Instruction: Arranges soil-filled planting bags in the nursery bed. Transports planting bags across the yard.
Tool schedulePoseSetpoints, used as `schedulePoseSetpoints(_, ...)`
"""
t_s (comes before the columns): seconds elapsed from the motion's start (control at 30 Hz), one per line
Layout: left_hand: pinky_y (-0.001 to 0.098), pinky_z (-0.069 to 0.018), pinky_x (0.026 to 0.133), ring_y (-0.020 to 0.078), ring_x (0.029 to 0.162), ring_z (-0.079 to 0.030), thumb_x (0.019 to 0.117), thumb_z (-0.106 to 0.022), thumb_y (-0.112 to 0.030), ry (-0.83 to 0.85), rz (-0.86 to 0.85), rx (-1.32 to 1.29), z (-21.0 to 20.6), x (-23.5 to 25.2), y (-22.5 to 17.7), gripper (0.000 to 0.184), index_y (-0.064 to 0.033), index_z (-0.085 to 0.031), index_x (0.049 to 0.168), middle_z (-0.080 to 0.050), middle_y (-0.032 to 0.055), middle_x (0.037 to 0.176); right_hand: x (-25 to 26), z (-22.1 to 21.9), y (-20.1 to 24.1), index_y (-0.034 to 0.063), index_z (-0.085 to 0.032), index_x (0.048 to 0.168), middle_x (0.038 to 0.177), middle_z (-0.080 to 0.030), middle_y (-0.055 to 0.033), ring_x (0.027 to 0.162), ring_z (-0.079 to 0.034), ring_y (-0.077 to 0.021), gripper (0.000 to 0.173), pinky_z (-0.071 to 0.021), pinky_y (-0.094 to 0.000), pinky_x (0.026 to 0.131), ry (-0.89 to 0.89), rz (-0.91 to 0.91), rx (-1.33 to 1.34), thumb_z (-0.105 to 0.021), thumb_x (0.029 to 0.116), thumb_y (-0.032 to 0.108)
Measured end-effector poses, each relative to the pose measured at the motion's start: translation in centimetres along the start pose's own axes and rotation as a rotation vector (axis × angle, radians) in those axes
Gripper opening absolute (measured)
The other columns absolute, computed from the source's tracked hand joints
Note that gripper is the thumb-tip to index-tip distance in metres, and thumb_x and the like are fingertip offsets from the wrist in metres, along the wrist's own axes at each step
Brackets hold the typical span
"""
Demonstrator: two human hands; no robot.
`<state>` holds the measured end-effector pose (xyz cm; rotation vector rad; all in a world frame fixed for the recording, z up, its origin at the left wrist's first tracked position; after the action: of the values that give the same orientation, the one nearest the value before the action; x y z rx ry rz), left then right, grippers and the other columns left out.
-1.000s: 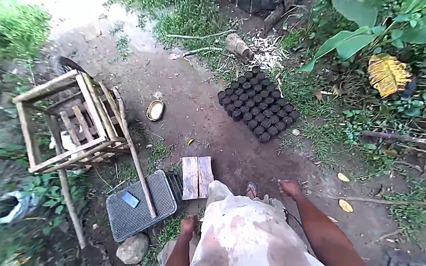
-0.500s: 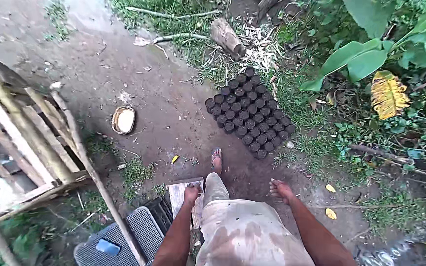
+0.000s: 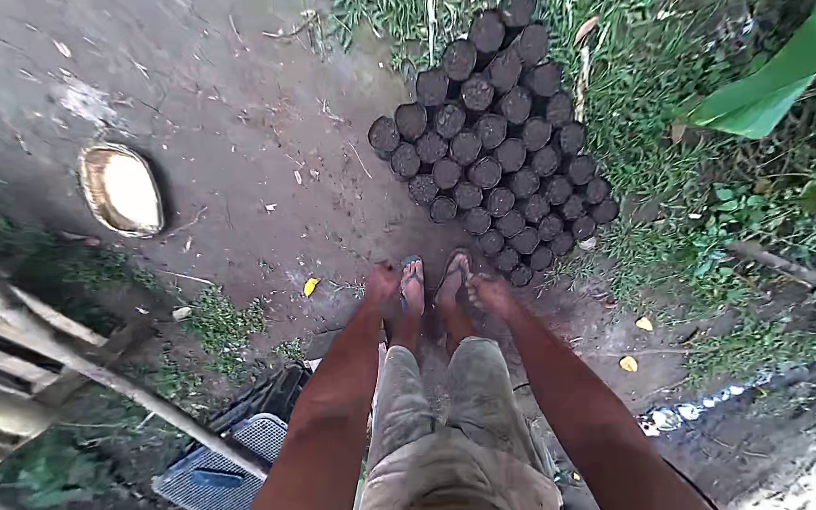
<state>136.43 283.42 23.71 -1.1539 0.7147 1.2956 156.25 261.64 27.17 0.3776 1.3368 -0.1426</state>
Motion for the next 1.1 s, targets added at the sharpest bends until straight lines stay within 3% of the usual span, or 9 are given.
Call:
schedulePoseSetpoints(0.17, 0.0661, -0.0518, 0.093, 0.0395, 0.107, -0.069, 0.105, -0.051, -0.049, -0.089, 0.034, -0.045, -1.1, 12.4, -2.7, 0.049, -0.0054, -0.073, 0.108, -0.073, 0.0206, 0.108, 15.0, -3.2, 3.7, 0.0064, -0.067, 0.126, 0.106, -0.073, -0.0106, 0.086, -0.071, -0.0189, 0.045, -0.0607, -0.0398, 0.08, 0.007, 0.0, 0.085, -0.051, 0.1077, 0.045)
schedulePoseSetpoints(0.3, 0.0631, -0.0525, 0.097, 0.038, 0.112, -0.068, 0.1003, -0.047, -0.067, -0.108, 0.09, -0.082, -3.2, 20.3, -5.7, 0.069, -0.0046, -0.072, 0.116, -0.071, 0.0214, 0.115, 24.9, -3.8, 3.2, 0.0099, -0.063, 0.136, 0.121, -0.069, -0.0162, 0.102, -0.07, -0.0296, 0.075, -0.0588, -0.0498, 0.085, 0.019, -0.125, 0.13, -0.04, 0.1006, 0.072)
schedulePoseSetpoints(0.4, 0.0611, -0.0552, 0.096, 0.0371, 0.114, -0.068, 0.0986, -0.036, -0.077, -0.065, 0.142, -0.146, -5.6, 25.0, -6.6, 0.084, -0.0029, -0.068, 0.124, -0.069, 0.0226, 0.122, 28.3, -4.4, 3.3, 0.0119, -0.055, 0.145, 0.136, -0.063, -0.0181, 0.115, -0.067, -0.0347, 0.086, -0.057, -0.0543, 0.091, 0.066, -0.2, 0.126, -0.034, 0.0965, 0.08)
schedulePoseSetpoints(0.53, 0.0566, -0.0591, 0.092, 0.033, 0.111, -0.071, 0.1053, -0.034, -0.066, -0.084, 0.154, -0.182, -7.3, 29.1, -7.3, 0.072, -0.0051, -0.065, 0.129, -0.07, 0.019, 0.124, 30.5, -4.3, 3.7, 0.015, -0.061, 0.136, 0.124, -0.07, -0.0124, 0.11, -0.069, -0.0307, 0.074, -0.0558, -0.0528, 0.085, 0.029, -0.208, 0.121, -0.037, 0.1, 0.074)
schedulePoseSetpoints(0.63, 0.0519, -0.0614, 0.089, 0.0284, 0.106, -0.073, 0.1107, -0.034, -0.046, -0.107, 0.138, -0.24, -8.4, 30.4, -6.9, 0.053, -0.0073, -0.063, 0.13, -0.073, 0.0132, 0.119, 32.1, -4.0, 3.0, 0.0154, -0.065, 0.13, 0.11, -0.075, -0.0078, 0.099, -0.073, -0.0259, 0.053, -0.0588, -0.0503, 0.079, -0.032, -0.126, 0.087, -0.044, 0.1062, 0.057)
schedulePoseSetpoints(0.8, 0.0521, -0.0621, 0.084, 0.0284, 0.1, -0.075, 0.1093, -0.037, -0.05, -0.131, 0.158, -0.344, -8.4, 31.2, -6.9, 0.054, -0.0076, -0.063, 0.129, -0.074, 0.0131, 0.114, 32.6, -4.0, 2.8, 0.0153, -0.069, 0.125, 0.112, -0.074, -0.0091, 0.106, -0.072, -0.0292, 0.07, -0.0582, -0.0576, 0.085, 0.038, -0.195, 0.136, -0.038, 0.1004, 0.073)
schedulePoseSetpoints(0.9, 0.0498, -0.061, 0.09, 0.027, 0.105, -0.074, 0.1124, -0.032, -0.041, -0.114, 0.1, -0.229, -8.2, 31.1, -7.1, 0.049, -0.0064, -0.06, 0.133, -0.073, 0.0128, 0.12, 33.2, -4.0, 2.7, 0.0122, -0.066, 0.126, 0.111, -0.074, -0.0077, 0.104, -0.072, -0.0258, 0.056, -0.0589, -0.0533, 0.085, 0.036, -0.108, 0.096, -0.039, 0.1074, 0.058)
schedulePoseSetpoints(0.97, 0.0549, -0.0539, 0.099, 0.0315, 0.116, -0.068, 0.1117, -0.034, -0.039, -0.153, 0.09, -0.07, -7.3, 30.2, -7.7, 0.048, -0.0047, -0.065, 0.128, -0.07, 0.0167, 0.124, 33.0, -3.7, 3.3, 0.0071, -0.066, 0.125, 0.119, -0.072, -0.0123, 0.113, -0.068, -0.0292, 0.053, -0.0558, -0.0561, 0.094, 0.014, -0.028, -0.014, -0.043, 0.1085, 0.051)
schedulePoseSetpoints(1.1, 0.0617, -0.0512, 0.099, 0.0385, 0.117, -0.065, 0.1093, -0.039, -0.044, -0.204, 0.157, 0.038, -5.6, 23.9, -8.1, 0.052, -0.0031, -0.068, 0.124, -0.069, 0.0236, 0.122, 28.8, -3.0, 4.6, 0.0016, -0.07, 0.122, 0.13, -0.067, -0.0213, 0.128, -0.06, -0.0372, 0.051, -0.0456, -0.0609, 0.108, 0.005, 0.033, -0.205, -0.047, 0.1078, 0.044)
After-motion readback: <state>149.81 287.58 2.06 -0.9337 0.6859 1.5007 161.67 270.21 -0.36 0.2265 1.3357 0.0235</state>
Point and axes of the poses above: each hand's wrist, its own x-axis towards the middle knuckle, its own z-axis out of the back of the hand, y = z × x, the point moved 7 cm from there along x, towards the middle knuckle
